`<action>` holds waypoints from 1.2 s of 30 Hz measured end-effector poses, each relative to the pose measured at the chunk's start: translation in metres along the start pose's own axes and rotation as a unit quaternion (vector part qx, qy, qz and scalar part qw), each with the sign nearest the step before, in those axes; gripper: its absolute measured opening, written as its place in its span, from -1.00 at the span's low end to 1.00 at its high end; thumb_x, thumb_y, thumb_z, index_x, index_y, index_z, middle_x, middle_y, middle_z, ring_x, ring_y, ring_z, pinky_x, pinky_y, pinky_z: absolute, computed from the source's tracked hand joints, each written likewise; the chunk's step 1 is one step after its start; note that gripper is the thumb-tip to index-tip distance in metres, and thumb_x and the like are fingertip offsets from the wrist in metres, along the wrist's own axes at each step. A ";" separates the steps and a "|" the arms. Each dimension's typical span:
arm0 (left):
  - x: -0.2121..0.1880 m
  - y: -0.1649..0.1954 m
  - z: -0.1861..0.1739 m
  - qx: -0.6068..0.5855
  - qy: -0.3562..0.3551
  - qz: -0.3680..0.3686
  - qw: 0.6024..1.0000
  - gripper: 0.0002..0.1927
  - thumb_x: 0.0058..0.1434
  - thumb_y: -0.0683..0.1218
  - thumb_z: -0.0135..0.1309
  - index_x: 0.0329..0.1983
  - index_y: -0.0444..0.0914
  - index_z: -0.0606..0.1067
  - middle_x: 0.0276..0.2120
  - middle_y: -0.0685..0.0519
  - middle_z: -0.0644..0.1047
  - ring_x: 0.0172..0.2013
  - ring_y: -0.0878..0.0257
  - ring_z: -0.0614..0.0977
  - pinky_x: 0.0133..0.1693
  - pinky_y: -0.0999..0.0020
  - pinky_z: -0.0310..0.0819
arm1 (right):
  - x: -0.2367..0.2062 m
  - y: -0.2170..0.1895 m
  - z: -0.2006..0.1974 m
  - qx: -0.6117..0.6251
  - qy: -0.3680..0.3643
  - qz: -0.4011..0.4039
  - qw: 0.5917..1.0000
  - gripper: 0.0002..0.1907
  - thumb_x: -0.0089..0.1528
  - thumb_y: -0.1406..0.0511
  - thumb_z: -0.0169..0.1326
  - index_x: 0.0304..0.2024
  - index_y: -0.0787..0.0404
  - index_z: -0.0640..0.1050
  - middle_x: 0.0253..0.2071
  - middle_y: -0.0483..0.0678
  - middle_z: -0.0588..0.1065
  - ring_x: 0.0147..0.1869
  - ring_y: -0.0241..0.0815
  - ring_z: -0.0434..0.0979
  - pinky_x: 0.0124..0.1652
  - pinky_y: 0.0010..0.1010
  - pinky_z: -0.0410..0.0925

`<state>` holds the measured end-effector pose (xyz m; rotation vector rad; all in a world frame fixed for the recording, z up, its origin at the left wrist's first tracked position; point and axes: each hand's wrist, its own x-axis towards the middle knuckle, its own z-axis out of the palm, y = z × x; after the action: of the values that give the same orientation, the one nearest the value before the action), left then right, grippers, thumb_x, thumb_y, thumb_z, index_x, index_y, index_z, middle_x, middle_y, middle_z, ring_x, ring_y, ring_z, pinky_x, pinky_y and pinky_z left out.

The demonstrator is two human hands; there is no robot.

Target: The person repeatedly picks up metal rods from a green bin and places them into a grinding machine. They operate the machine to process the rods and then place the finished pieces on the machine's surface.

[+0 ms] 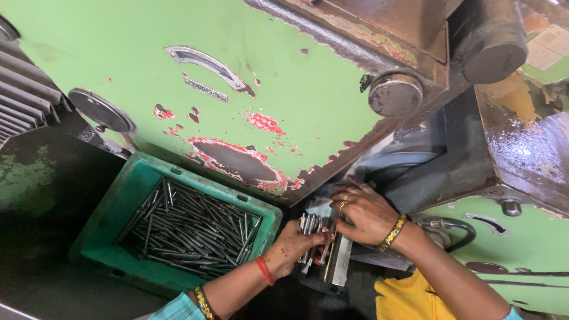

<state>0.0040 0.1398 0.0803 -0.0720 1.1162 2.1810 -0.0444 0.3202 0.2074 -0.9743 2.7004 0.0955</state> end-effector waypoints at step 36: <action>0.012 0.004 0.013 -0.103 0.135 -0.008 0.985 -0.88 0.27 -0.17 0.08 -0.18 -0.31 0.45 -0.39 -0.03 0.55 -0.44 0.25 0.60 -0.52 0.35 0.58 | -0.005 -0.036 -0.017 -0.050 -0.099 0.037 0.993 -0.05 0.04 -0.12 0.14 0.31 0.33 0.33 0.32 0.19 0.34 0.47 0.06 0.19 0.40 0.26 -0.23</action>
<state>-0.0049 0.1546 0.0878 -0.4779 1.0238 2.3146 -0.0222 0.2928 0.2264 -0.8420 2.5686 0.3263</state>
